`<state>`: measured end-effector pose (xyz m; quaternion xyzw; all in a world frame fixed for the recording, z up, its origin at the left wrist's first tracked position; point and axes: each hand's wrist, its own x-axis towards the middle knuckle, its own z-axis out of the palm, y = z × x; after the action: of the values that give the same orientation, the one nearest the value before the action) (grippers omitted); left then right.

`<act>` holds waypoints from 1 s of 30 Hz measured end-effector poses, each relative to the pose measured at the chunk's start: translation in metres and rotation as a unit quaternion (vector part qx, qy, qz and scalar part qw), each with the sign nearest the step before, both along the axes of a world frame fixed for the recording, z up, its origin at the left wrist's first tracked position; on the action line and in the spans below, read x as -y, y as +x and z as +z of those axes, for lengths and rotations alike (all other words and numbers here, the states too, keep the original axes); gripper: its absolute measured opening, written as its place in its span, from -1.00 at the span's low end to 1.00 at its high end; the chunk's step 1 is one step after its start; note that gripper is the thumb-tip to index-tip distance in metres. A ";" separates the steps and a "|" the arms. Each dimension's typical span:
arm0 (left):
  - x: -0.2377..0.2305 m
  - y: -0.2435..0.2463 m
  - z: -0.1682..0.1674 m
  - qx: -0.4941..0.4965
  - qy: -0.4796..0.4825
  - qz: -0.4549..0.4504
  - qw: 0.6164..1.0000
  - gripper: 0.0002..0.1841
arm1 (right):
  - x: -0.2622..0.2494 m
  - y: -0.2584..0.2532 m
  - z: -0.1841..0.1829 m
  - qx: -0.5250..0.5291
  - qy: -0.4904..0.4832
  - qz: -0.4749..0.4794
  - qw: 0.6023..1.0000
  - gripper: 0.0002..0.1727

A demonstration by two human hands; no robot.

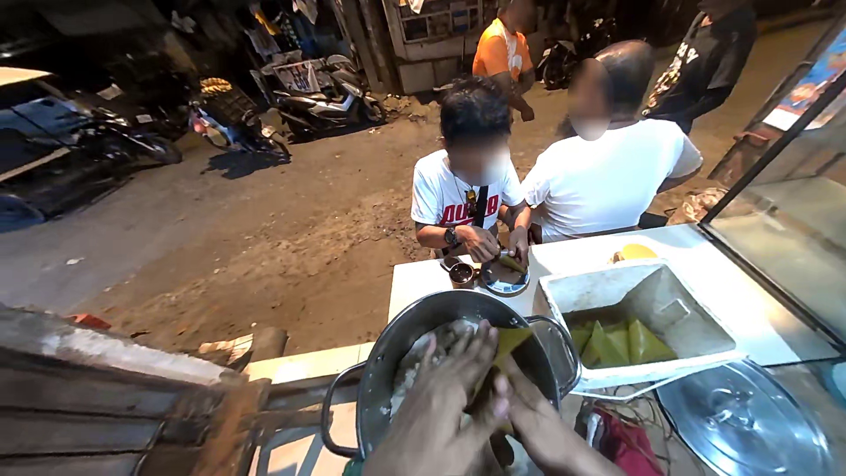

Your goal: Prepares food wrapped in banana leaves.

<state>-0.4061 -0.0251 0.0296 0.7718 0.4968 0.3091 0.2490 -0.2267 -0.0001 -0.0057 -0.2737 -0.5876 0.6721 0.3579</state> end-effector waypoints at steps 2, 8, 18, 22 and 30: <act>0.002 0.003 0.000 0.309 -0.108 0.030 0.944 -0.38 | -0.004 -0.005 0.000 -0.067 -0.061 -0.007 0.996 0.03; 0.008 0.024 -0.003 0.241 -0.093 0.143 0.955 -0.53 | -0.011 -0.004 -0.002 -0.090 -0.083 -0.002 0.992 -0.05; -0.003 0.036 -0.004 0.309 -0.042 0.154 0.938 -0.67 | -0.011 -0.004 0.000 -0.090 -0.069 -0.015 0.993 -0.08; 0.007 0.047 0.002 0.330 -0.086 0.184 0.922 -0.61 | -0.011 -0.002 0.004 -0.085 -0.065 0.015 0.994 -0.08; -0.011 0.016 -0.004 -0.032 0.050 0.028 0.998 -0.48 | -0.004 0.002 0.002 -0.057 -0.087 0.000 0.995 -0.42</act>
<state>-0.3897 -0.0139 0.0257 0.7786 0.5097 0.3153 0.1857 -0.2244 0.0036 -0.0037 -0.2651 -0.5052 0.7353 0.3659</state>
